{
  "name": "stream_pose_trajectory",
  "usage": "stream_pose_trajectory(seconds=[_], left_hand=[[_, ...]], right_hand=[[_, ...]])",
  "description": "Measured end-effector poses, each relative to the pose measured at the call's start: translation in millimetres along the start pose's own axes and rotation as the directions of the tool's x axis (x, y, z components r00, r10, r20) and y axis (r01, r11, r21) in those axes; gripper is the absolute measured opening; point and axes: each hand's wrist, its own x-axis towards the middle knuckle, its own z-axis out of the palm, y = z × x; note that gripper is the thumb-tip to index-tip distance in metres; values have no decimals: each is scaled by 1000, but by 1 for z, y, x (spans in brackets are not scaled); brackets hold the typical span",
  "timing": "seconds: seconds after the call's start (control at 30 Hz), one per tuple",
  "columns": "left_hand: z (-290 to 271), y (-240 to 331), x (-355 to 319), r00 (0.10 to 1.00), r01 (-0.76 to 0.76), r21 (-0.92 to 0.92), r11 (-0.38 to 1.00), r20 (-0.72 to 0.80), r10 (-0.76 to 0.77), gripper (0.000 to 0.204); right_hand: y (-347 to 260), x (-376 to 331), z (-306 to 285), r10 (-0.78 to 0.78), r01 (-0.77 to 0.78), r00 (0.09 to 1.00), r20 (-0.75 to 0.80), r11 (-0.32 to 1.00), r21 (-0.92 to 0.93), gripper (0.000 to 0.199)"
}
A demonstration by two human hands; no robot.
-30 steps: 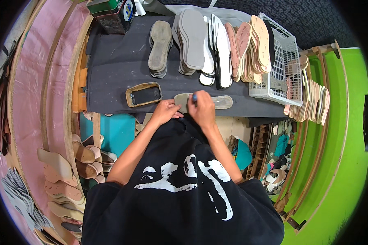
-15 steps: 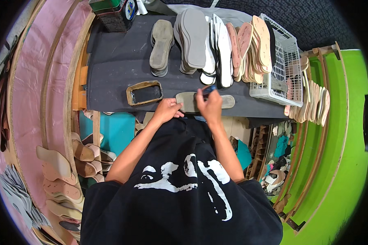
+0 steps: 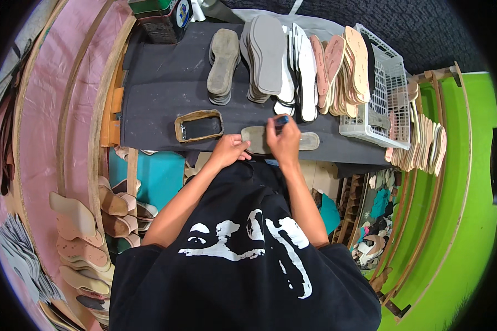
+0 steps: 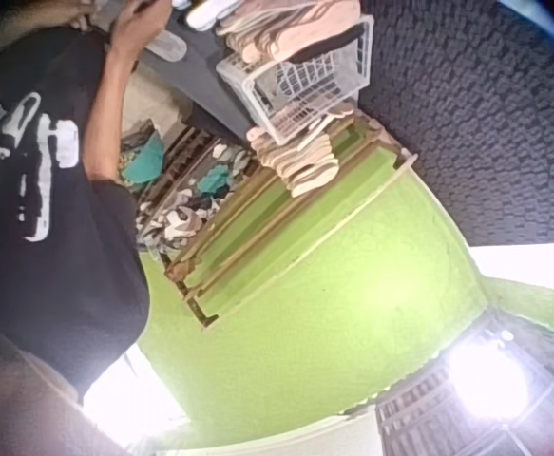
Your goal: Applying adhesive to shoe insoles or components using a small brush.
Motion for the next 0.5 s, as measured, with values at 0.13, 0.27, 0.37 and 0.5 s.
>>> stream_pose_trajectory(seconds=[0.13, 0.27, 0.37, 0.5], left_hand=[[2, 3, -1, 1000, -9, 23, 1000, 21, 8, 27], [-8, -15, 7, 993, -89, 66, 994, 82, 84, 26], [-3, -3, -5, 997, -48, 10, 999, 64, 48, 22], [-7, -10, -1, 988, -114, -40, 993, 102, 117, 22]], right_hand=[[0, -10, 4, -110, 112, 994, 20, 988, -102, 13], [-29, -7, 16, -260, 258, 955, 142, 966, 31, 12], [-19, -4, 14, 83, -88, 996, 31, 967, 237, 15], [-17, -11, 17, -16, 16, 1000, -4, 996, 85, 11]])
